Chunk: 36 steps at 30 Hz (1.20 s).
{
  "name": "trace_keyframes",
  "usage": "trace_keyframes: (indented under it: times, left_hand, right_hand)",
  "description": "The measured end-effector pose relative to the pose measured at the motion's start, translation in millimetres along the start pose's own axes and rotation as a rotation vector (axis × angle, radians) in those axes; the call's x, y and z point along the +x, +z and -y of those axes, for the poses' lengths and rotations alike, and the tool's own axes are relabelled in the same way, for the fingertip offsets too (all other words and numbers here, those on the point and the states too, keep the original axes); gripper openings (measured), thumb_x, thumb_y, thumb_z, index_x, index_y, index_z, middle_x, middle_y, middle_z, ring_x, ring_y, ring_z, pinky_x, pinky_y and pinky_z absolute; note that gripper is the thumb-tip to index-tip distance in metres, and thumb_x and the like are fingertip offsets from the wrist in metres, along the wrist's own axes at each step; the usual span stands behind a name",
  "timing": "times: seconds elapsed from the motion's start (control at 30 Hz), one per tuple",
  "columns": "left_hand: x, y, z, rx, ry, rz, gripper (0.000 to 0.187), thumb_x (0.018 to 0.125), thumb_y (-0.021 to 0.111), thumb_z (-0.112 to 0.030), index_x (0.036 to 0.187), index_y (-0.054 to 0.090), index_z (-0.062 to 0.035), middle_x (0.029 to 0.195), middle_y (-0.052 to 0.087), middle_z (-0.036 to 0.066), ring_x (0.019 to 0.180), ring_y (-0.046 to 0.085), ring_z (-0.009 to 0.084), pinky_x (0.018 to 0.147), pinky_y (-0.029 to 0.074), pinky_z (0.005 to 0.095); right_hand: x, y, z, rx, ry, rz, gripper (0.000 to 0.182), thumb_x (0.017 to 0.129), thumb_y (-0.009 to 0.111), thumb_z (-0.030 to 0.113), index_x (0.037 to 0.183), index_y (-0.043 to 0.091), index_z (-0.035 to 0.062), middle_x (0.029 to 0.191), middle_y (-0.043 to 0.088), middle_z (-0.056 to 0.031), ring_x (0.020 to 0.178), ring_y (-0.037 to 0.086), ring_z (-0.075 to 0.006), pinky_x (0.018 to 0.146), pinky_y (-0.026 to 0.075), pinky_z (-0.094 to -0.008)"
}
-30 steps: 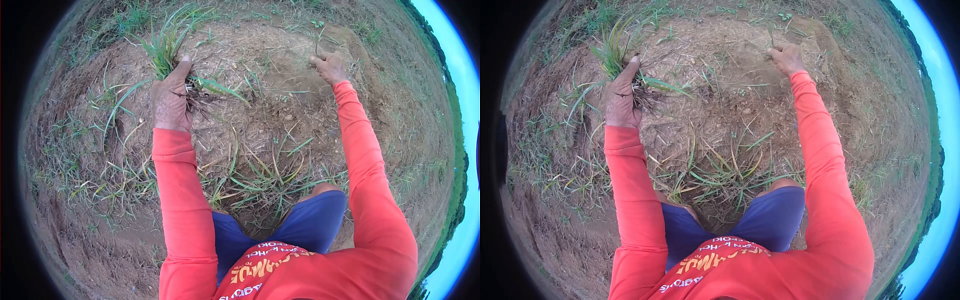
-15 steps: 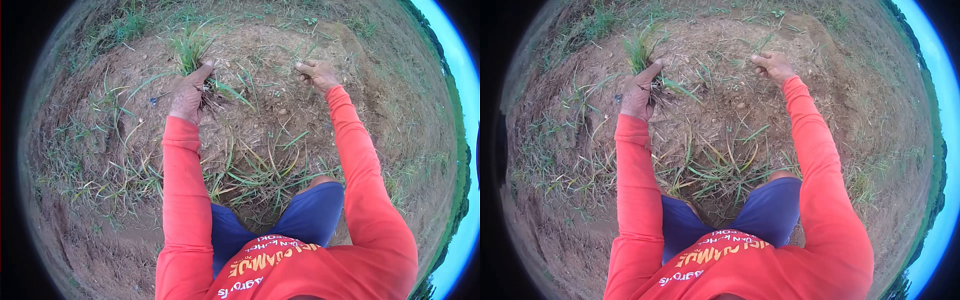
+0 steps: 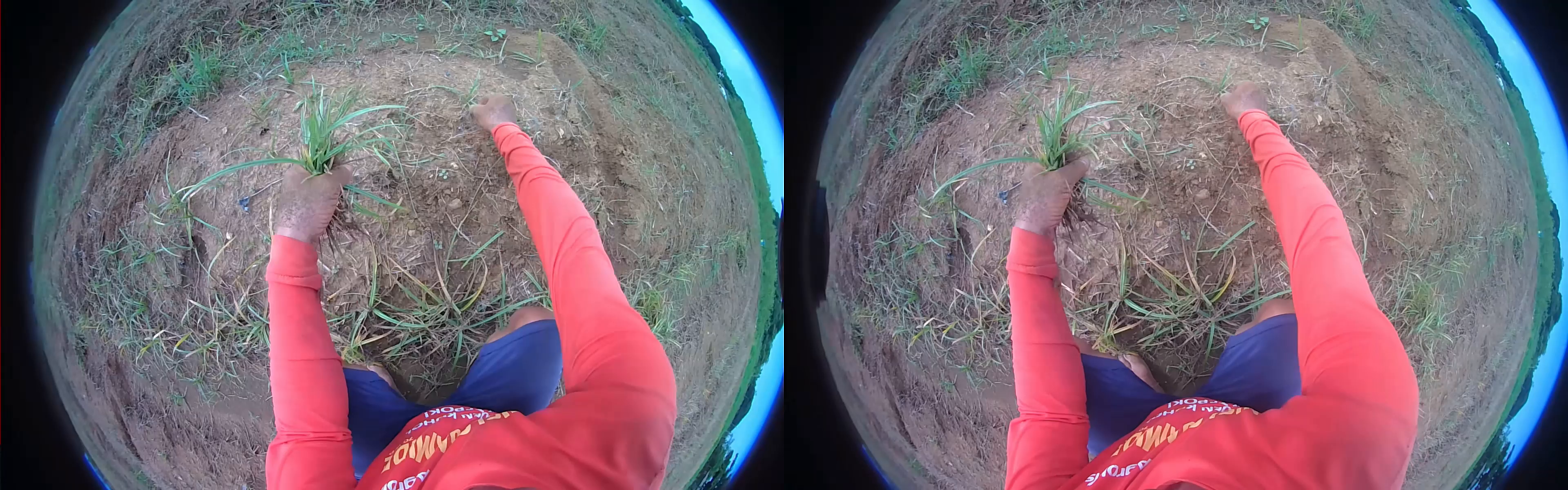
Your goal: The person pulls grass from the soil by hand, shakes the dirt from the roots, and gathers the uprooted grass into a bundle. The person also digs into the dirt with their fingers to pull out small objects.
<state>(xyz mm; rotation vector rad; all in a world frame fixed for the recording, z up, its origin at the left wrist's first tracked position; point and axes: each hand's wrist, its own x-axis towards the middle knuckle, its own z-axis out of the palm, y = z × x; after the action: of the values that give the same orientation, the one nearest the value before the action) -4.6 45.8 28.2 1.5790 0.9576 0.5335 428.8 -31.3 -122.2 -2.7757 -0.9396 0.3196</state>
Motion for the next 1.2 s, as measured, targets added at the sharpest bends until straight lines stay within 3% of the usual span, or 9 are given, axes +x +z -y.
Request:
trace_keyframes:
  times: [0.23,0.43,0.63,0.77,0.9,1.0,1.07,1.13,1.2]
  left_hand:
    - [0.0,-15.4,-0.5,-0.023,-0.01,-0.156,0.022,0.084,0.075,-0.02,0.091,0.076,0.0009,0.077,0.07,0.003,0.073,0.058,0.0103,0.069,0.047,0.0332]
    - [11.4,-8.3,3.7,-0.125,0.052,-0.108,0.024,0.084,0.076,-0.02,0.093,0.076,0.0024,0.077,0.07,0.004,0.071,0.058,0.0103,0.068,0.047,0.0331]
    - [6.8,-7.3,-2.5,-0.152,0.059,-0.113,0.02,0.084,0.075,-0.017,0.092,0.076,0.0021,0.077,0.069,0.002,0.072,0.056,0.0097,0.067,0.046,0.0327]
    - [0.3,-13.6,-8.0,-0.179,0.025,-0.138,0.02,0.084,0.076,-0.017,0.092,0.076,0.0015,0.078,0.069,0.002,0.072,0.057,0.0101,0.067,0.046,0.0322]
    - [6.6,-12.7,-8.4,-0.384,0.013,-0.122,0.019,0.085,0.077,-0.016,0.096,0.077,-0.0002,0.084,0.073,0.002,0.075,0.063,0.0118,0.067,0.048,0.0317]
    - [2.3,-9.7,-6.3,-0.438,-0.018,-0.012,0.021,0.085,0.077,-0.017,0.099,0.077,-0.001,0.09,0.074,0.004,0.078,0.065,0.0108,0.069,0.05,0.0304]
    - [-3.7,-3.2,-14.4,-0.401,-0.007,0.052,0.024,0.084,0.078,-0.018,0.101,0.077,-0.0003,0.091,0.074,0.005,0.079,0.066,0.0116,0.072,0.051,0.0313]
    - [-3.1,0.1,-14.1,-0.327,0.037,0.039,0.025,0.084,0.077,-0.018,0.101,0.076,0.0005,0.09,0.074,0.006,0.078,0.066,0.0124,0.071,0.051,0.0325]
    - [2.7,-11.5,-6.7,-0.254,0.034,-0.056,0.024,0.083,0.077,-0.017,0.099,0.076,0.0017,0.086,0.073,0.006,0.077,0.064,0.0134,0.07,0.05,0.0337]
  right_hand:
    - [10.7,-6.1,29.2,-0.01,-0.047,-0.02,0.035,0.086,0.066,0.034,0.111,0.078,0.012,0.119,0.073,-0.0173,0.108,0.07,-0.0388,0.095,0.055,-0.0461]
    - [18.2,4.5,34.9,-0.067,0.002,-0.083,0.032,0.084,0.065,0.019,0.107,0.076,-0.0002,0.117,0.07,-0.0266,0.111,0.069,-0.0407,0.096,0.054,-0.0484]
    - [39.2,-10.9,23.6,-0.063,-0.029,-0.185,0.034,0.081,0.068,0.027,0.1,0.077,0.0011,0.108,0.072,-0.0258,0.101,0.07,-0.0443,0.089,0.056,-0.0494]
    - [42.0,-93.0,13.1,-0.118,-0.341,-0.055,0.027,0.088,0.071,0.027,0.095,0.075,0.0004,0.092,0.074,-0.0181,0.084,0.073,-0.0324,0.077,0.059,-0.0428]
    - [-5.1,-130.2,34.3,0.714,-0.19,0.179,0.025,0.092,0.074,0.028,0.09,0.074,0.0025,0.072,0.065,-0.0049,0.067,0.064,-0.0171,0.065,0.056,-0.0324]
    - [-81.7,-134.6,95.4,0.628,-0.394,0.296,0.023,0.09,0.078,0.026,0.092,0.075,0.0027,0.072,0.063,-0.0005,0.067,0.058,-0.0088,0.062,0.051,-0.0251]
    - [-141.1,-128.8,153.1,0.615,-0.529,0.437,0.027,0.093,0.075,0.023,0.109,0.074,0.0018,0.087,0.07,-0.0005,0.069,0.058,-0.0058,0.063,0.049,-0.023]
    - [-154.2,-97.2,193.2,0.644,-0.926,0.549,0.033,0.092,0.076,0.024,0.118,0.073,0.0039,0.094,0.072,-0.0014,0.078,0.063,-0.006,0.067,0.05,-0.0224]
    - [-160.9,-99.5,219.4,0.847,-0.782,0.618,0.033,0.092,0.075,0.023,0.118,0.073,0.0042,0.098,0.073,-0.0011,0.084,0.066,-0.0074,0.07,0.052,-0.0244]
